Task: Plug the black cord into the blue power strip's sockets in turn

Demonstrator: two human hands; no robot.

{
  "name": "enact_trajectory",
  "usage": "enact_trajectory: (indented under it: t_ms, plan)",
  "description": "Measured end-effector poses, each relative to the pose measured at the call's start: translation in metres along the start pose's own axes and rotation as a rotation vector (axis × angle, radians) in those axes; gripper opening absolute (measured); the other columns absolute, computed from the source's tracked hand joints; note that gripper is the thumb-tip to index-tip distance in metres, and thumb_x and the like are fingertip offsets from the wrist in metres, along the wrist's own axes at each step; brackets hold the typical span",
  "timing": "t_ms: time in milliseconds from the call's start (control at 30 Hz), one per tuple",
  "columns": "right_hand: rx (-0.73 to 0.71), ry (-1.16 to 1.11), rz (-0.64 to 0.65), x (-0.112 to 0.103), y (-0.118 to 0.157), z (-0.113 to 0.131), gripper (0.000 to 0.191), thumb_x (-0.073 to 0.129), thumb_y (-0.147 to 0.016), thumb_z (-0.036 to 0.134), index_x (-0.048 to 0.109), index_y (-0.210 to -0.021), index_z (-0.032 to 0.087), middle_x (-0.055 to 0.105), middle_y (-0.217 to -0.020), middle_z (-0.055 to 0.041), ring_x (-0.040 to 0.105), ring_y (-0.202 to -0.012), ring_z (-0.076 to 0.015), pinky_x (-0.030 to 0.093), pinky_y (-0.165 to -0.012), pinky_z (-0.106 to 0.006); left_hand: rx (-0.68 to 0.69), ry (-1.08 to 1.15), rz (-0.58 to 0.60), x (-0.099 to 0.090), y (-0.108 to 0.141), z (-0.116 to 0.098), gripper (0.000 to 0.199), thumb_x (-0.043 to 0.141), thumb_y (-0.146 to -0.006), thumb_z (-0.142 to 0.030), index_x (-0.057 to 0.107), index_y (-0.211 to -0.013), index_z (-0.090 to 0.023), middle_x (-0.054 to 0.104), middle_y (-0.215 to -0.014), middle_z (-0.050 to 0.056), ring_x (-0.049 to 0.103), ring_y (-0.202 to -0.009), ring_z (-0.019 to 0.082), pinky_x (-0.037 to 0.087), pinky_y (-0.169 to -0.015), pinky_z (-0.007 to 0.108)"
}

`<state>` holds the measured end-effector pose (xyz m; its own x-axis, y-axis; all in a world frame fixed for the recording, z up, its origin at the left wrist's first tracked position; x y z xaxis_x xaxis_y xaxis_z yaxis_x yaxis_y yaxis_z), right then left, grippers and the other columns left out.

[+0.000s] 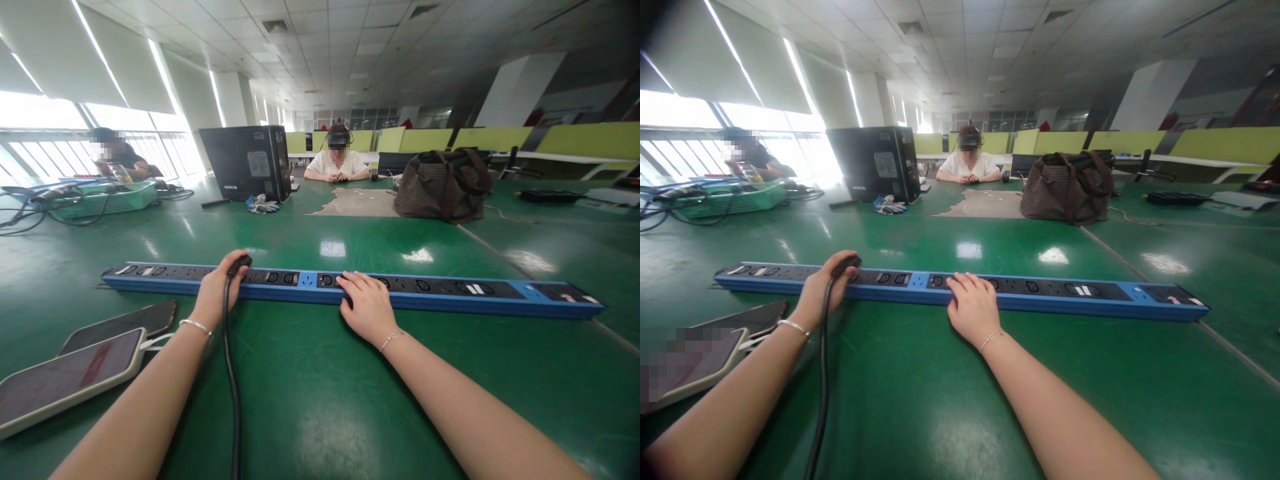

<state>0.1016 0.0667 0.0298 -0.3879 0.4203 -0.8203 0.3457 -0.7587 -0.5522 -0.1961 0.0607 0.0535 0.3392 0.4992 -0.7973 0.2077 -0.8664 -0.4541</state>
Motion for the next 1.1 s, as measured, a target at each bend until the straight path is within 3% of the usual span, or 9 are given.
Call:
enact_trajectory:
  t_ms: [67, 167, 333, 433, 567, 1100]
  plan:
    - [-0.001, -0.002, -0.001, 0.000, 0.000, 0.000, 0.040, 0.049, -0.080, 0.021, 0.062, -0.118, 0.022, 0.060, -0.128, -0.0033, 0.047, -0.120, -0.0233, 0.030, -0.100, -0.041, -0.075, 0.058, -0.052, -0.009, 0.002, 0.004, 0.044, 0.041, -0.088, -0.045, 0.048, -0.128, -0.028, 0.070, -0.105, 0.005, 0.066, -0.092, 0.023, 0.049, -0.079, 0.034]
    - [0.001, -0.001, -0.008, 0.000, 0.000, 0.000, 0.040, 0.049, -0.080, 0.020, 0.062, -0.118, 0.022, 0.060, -0.128, -0.0037, 0.048, -0.120, -0.0235, 0.029, -0.100, -0.042, -0.032, 0.061, 0.067, 0.000, 0.008, -0.009, 0.043, 0.045, -0.086, -0.044, 0.051, -0.124, -0.027, 0.070, -0.102, 0.005, 0.066, -0.091, 0.025, 0.050, -0.080, 0.036]
    - [0.005, -0.008, -0.019, 0.000, 0.000, 0.000, 0.039, 0.049, -0.080, 0.020, 0.062, -0.117, 0.021, 0.060, -0.128, -0.0044, 0.048, -0.120, -0.0234, 0.029, -0.100, -0.041, 0.112, 0.118, 0.019, 0.007, 0.017, -0.058, 0.039, 0.042, -0.089, -0.043, 0.050, -0.124, -0.028, 0.067, -0.114, 0.003, 0.063, -0.100, 0.021, 0.043, -0.096, 0.041]
    - [0.004, -0.016, -0.020, 0.000, 0.000, 0.001, 0.039, 0.049, -0.079, 0.020, 0.061, -0.117, 0.021, 0.060, -0.128, -0.0046, 0.048, -0.120, -0.0234, 0.029, -0.100, -0.041, 0.270, 0.083, 0.097, 0.025, 0.020, -0.097, 0.040, 0.043, -0.090, -0.043, 0.049, -0.127, -0.031, 0.065, -0.121, 0.004, 0.059, -0.110, 0.022, 0.032, -0.106, 0.049]
    - [0.008, -0.029, -0.027, -0.001, 0.000, 0.001, 0.039, 0.050, -0.079, 0.019, 0.061, -0.116, 0.021, 0.059, -0.128, -0.0054, 0.048, -0.120, -0.0234, 0.029, -0.101, -0.042, 0.353, 0.101, 0.142, 0.043, 0.019, -0.124, 0.040, 0.044, -0.090, -0.039, 0.048, -0.128, -0.030, 0.064, -0.122, 0.005, 0.058, -0.111, 0.021, 0.038, -0.102, 0.045]
    - [0.021, -0.040, -0.035, 0.000, 0.000, 0.000, 0.040, 0.050, -0.079, 0.020, 0.061, -0.116, 0.022, 0.059, -0.128, -0.0047, 0.047, -0.120, -0.0231, 0.029, -0.101, -0.041, 0.431, -0.051, 0.146, 0.051, 0.023, -0.138, 0.040, 0.037, -0.092, -0.034, 0.049, -0.129, -0.025, 0.062, -0.114, 0.008, 0.062, -0.098, 0.020, 0.048, -0.085, 0.034]
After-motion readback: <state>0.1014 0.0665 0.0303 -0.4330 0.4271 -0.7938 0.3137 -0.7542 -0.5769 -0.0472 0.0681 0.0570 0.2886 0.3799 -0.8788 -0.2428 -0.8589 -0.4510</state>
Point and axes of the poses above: each hand's wrist, its own y-axis away from the middle knuckle, its own x-axis out of the palm, z = x × y, the point moved 8 cm from there along -y, towards the middle knuckle
